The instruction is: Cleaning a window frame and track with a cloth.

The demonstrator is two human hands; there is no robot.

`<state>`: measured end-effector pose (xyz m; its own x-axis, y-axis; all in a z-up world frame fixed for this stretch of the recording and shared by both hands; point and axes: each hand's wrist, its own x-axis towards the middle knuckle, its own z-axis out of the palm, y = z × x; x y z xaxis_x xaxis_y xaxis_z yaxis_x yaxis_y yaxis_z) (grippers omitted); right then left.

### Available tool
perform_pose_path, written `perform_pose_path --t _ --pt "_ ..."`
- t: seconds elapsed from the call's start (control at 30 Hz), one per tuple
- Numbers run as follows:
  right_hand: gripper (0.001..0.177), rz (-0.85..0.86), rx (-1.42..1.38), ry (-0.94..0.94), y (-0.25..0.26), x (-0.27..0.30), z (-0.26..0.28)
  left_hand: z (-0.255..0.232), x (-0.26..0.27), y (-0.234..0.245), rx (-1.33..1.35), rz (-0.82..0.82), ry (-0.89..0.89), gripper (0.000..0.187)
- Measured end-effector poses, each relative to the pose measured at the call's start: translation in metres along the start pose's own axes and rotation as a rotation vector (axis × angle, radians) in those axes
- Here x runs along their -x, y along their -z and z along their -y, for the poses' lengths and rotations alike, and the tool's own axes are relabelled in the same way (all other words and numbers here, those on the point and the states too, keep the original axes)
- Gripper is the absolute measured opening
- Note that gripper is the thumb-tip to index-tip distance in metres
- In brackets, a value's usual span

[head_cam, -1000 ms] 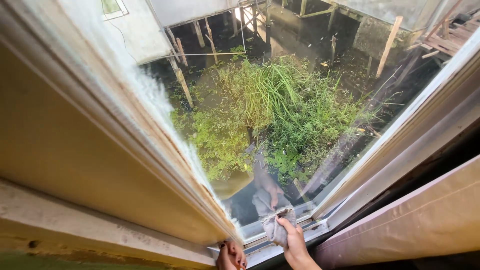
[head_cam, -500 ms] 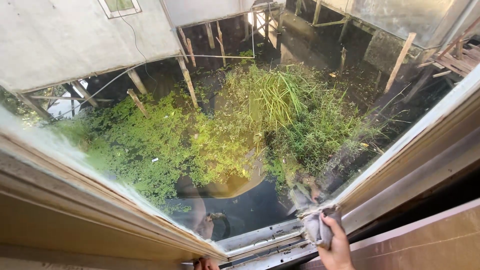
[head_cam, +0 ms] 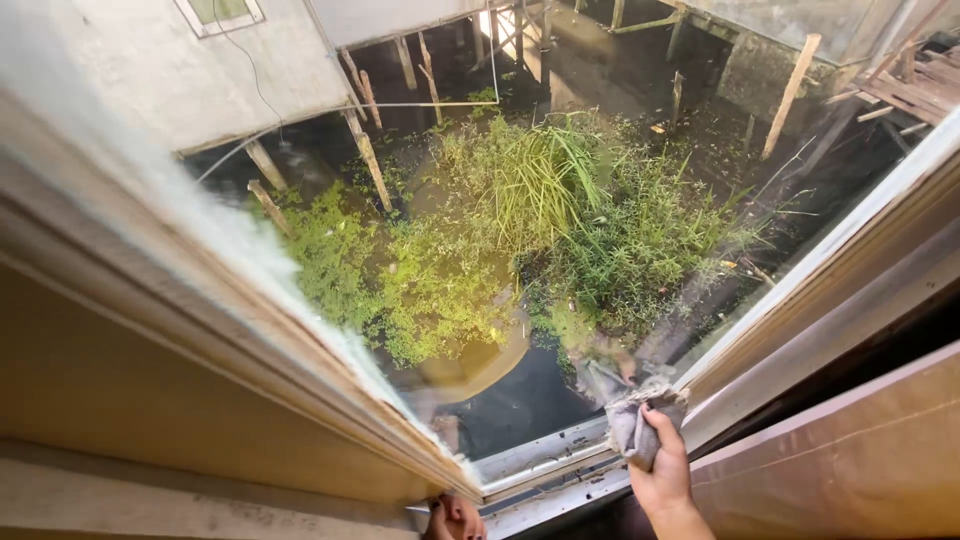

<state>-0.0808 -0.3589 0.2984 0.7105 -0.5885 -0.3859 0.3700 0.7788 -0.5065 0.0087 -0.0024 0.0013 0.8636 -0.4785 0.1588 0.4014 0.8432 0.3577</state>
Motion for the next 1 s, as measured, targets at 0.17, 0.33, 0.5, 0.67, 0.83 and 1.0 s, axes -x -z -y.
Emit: perform_pose_path --t 0.17,0.33,0.5,0.67,0.83,1.0 --pt "0.017 -0.030 0.020 -0.056 0.003 0.024 -0.075 -0.012 0.010 -0.045 -0.029 -0.070 0.171 0.037" --pt "0.017 -0.036 0.055 -0.081 0.015 0.041 -0.145 -0.027 0.008 -0.132 0.012 -0.185 0.099 0.040" --pt "0.020 -0.049 0.238 -0.241 -0.006 0.082 -0.173 -0.050 0.006 -0.219 -0.120 -0.407 0.135 0.039" --pt "0.025 -0.042 0.250 -0.317 0.006 0.077 -0.182 -0.044 0.003 -0.204 -0.122 -0.414 0.124 0.042" --pt "0.025 -0.001 0.301 -0.322 0.002 0.065 -0.146 -0.029 0.008 -0.136 -0.056 -0.297 0.061 0.041" --pt "0.021 -0.050 0.259 -0.254 0.009 0.039 -0.095 -0.021 0.006 -0.095 0.009 -0.074 0.028 0.039"
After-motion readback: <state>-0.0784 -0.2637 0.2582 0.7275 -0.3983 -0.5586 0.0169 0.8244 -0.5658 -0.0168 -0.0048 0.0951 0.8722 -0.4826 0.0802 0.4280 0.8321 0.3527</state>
